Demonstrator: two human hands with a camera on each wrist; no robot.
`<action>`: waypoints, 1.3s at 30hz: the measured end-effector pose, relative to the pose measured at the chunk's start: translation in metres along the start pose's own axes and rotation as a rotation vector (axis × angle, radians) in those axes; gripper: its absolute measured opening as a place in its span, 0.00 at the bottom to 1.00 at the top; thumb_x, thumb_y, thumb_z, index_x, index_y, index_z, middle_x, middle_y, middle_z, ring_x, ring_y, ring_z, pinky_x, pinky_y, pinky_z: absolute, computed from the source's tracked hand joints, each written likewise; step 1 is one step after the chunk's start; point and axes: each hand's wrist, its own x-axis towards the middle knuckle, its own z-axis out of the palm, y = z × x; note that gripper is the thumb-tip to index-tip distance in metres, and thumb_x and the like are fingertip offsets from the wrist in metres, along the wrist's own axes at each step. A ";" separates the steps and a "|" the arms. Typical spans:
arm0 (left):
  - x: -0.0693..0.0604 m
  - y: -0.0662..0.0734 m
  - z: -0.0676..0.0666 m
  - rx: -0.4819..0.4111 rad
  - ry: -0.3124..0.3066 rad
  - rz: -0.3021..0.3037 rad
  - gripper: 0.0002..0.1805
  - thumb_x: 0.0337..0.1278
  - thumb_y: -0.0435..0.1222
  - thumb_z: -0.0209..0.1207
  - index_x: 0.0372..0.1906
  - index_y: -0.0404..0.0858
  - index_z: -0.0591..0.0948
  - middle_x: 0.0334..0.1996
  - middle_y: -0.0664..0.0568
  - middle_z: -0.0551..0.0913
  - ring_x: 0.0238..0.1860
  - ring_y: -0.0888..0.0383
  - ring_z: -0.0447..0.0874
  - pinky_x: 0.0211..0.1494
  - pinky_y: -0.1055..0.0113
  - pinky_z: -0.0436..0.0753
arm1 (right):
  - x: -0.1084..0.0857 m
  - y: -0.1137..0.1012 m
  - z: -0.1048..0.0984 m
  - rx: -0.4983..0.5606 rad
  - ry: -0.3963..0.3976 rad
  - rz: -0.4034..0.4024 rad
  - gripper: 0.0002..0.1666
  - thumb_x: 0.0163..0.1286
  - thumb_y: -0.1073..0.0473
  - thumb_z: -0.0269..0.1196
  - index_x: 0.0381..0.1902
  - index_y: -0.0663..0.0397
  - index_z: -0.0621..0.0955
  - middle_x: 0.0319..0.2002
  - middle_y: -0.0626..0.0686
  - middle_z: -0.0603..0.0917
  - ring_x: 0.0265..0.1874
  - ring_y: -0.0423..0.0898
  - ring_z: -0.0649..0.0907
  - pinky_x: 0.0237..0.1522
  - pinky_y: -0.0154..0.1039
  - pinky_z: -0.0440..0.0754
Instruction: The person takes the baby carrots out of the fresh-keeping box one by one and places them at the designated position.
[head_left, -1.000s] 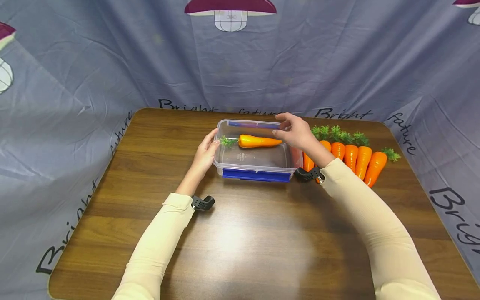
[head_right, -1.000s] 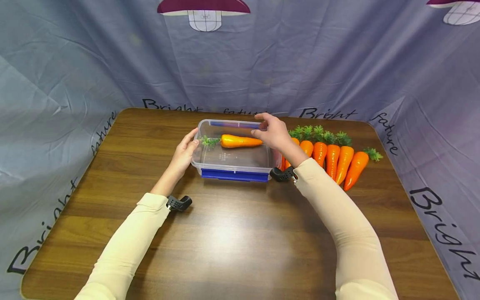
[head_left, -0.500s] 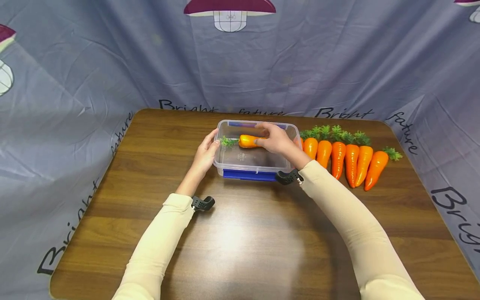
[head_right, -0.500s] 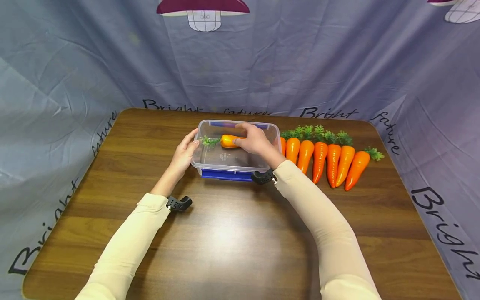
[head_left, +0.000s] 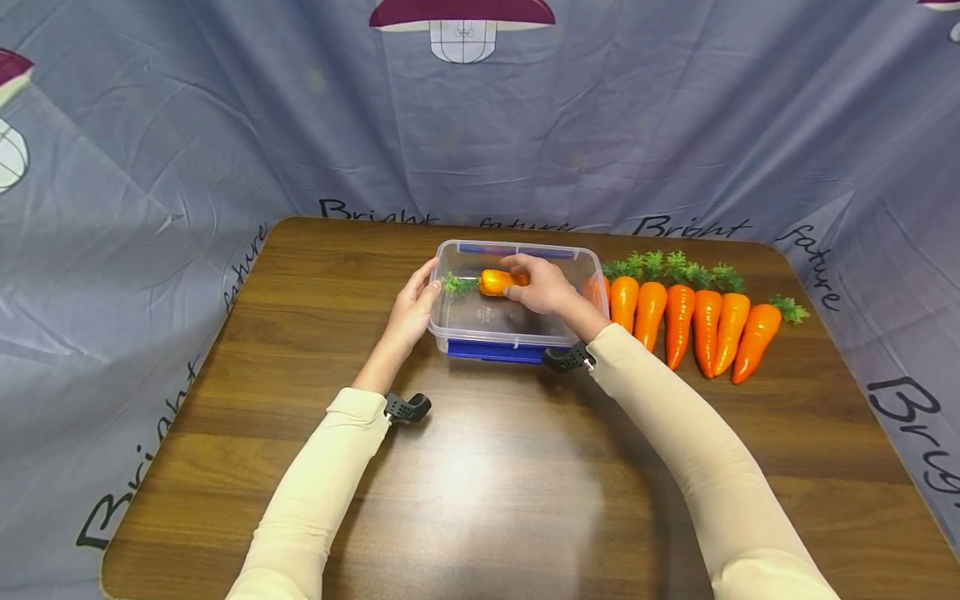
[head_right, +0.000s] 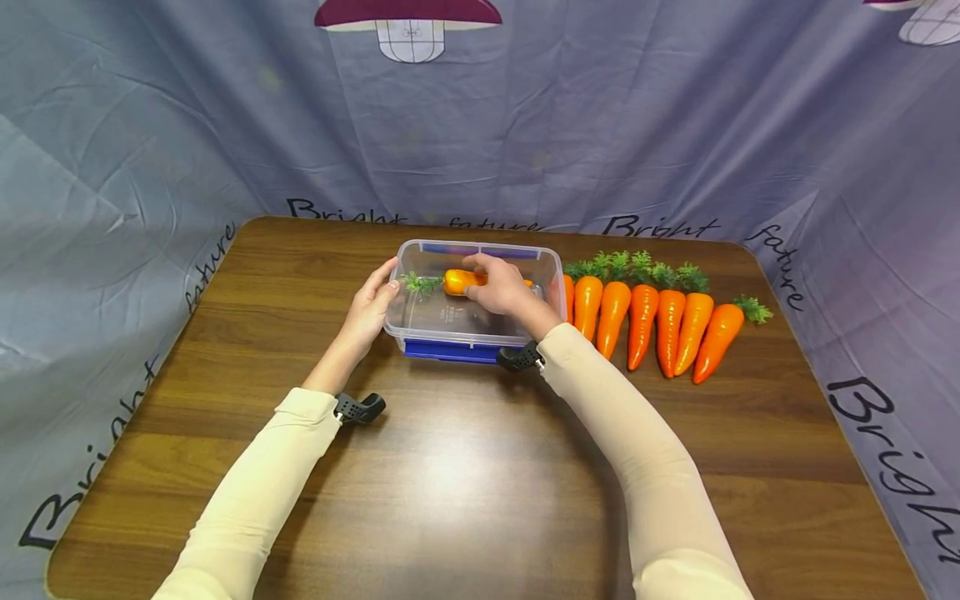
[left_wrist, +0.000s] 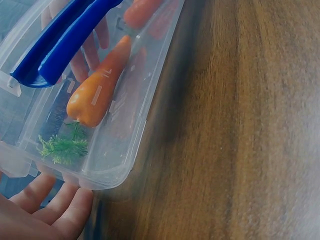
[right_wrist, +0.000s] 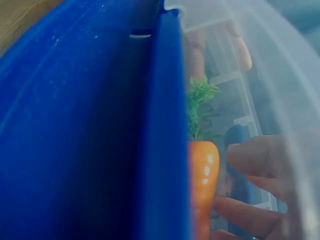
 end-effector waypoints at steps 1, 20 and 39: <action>0.000 0.000 0.000 -0.001 -0.001 0.000 0.28 0.79 0.36 0.46 0.79 0.46 0.63 0.77 0.41 0.65 0.74 0.42 0.70 0.75 0.47 0.74 | 0.000 0.000 0.000 -0.008 -0.004 -0.005 0.32 0.71 0.59 0.63 0.71 0.53 0.73 0.67 0.63 0.79 0.67 0.62 0.77 0.69 0.58 0.75; 0.000 -0.001 0.001 0.023 0.003 0.000 0.28 0.79 0.36 0.46 0.79 0.44 0.63 0.80 0.46 0.60 0.76 0.45 0.66 0.79 0.50 0.68 | 0.002 0.008 0.007 -0.126 0.040 -0.021 0.30 0.67 0.62 0.64 0.68 0.52 0.77 0.51 0.61 0.86 0.51 0.57 0.84 0.56 0.53 0.83; 0.001 -0.001 0.001 0.022 0.001 0.013 0.27 0.80 0.35 0.45 0.79 0.43 0.63 0.79 0.44 0.62 0.76 0.45 0.67 0.79 0.50 0.69 | 0.000 0.007 0.013 -0.126 -0.049 -0.040 0.25 0.66 0.62 0.67 0.61 0.55 0.78 0.54 0.63 0.86 0.54 0.59 0.85 0.63 0.53 0.81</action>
